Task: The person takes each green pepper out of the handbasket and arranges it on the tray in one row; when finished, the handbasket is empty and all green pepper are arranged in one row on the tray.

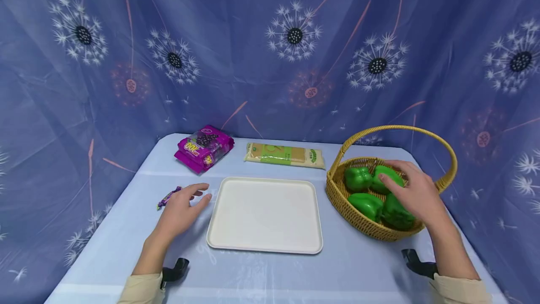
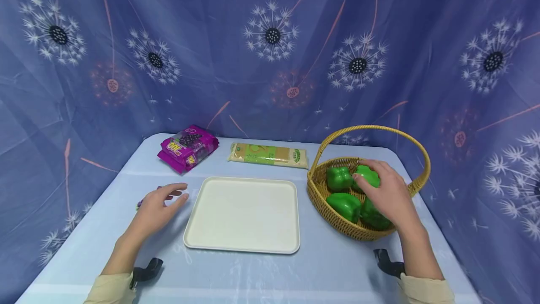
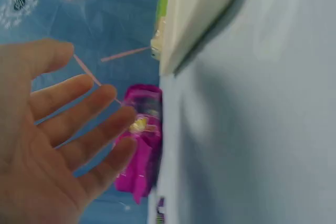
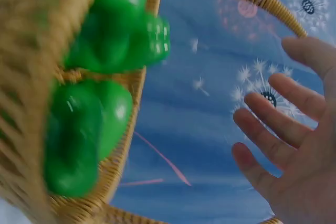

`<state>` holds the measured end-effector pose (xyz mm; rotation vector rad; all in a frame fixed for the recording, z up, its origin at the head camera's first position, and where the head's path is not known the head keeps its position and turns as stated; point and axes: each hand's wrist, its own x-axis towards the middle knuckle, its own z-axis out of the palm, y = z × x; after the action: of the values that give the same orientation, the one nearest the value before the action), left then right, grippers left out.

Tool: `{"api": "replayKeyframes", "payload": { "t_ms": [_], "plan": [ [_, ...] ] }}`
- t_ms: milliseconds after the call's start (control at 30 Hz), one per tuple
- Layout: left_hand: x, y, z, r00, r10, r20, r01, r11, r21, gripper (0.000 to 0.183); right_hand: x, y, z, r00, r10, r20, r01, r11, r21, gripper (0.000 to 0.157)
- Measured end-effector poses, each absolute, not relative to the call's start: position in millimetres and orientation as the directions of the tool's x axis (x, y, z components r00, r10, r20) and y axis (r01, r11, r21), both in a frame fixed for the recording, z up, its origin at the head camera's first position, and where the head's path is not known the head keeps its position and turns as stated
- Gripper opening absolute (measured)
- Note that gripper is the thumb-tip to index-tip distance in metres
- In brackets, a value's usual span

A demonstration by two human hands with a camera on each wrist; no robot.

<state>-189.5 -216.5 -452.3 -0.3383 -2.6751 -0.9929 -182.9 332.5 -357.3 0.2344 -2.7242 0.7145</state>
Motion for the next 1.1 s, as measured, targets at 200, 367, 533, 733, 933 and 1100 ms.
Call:
{"api": "replayKeyframes", "payload": {
  "t_ms": [200, 367, 533, 733, 933, 1100],
  "plan": [
    [-195, -226, -473, -0.965, 0.143, 0.218, 0.257, 0.671, 0.696, 0.041, -199, 350, -342, -0.944, -0.142, 0.298, -0.256, 0.885, -0.389, 0.057],
    [-199, -229, -485, -0.966, 0.161, 0.204, 0.259, 0.639, 0.724, 0.044, -218, 359, -337, -0.959, -0.183, 0.215, -0.26, 0.871, -0.418, 0.06],
    [-207, -231, -494, -0.965, 0.204, 0.165, 0.259, 0.652, 0.713, 0.047, -235, 367, -338, -0.968, -0.228, 0.107, -0.251, 0.867, -0.431, 0.065],
    [-213, -231, -497, -0.963, 0.24, 0.122, 0.254, 0.656, 0.71, 0.047, -250, 377, -341, -0.968, -0.246, 0.041, -0.24, 0.875, -0.421, 0.069],
    [-211, -232, -500, -0.971, 0.217, 0.099, 0.223, 0.677, 0.701, 0.046, -260, 378, -345, -0.962, -0.27, -0.036, -0.231, 0.879, -0.417, 0.068],
    [-207, -229, -506, -0.97, 0.221, 0.106, 0.229, 0.666, 0.71, 0.044, -267, 379, -349, -0.958, -0.28, -0.067, -0.227, 0.877, -0.425, 0.069]
  ]
}}
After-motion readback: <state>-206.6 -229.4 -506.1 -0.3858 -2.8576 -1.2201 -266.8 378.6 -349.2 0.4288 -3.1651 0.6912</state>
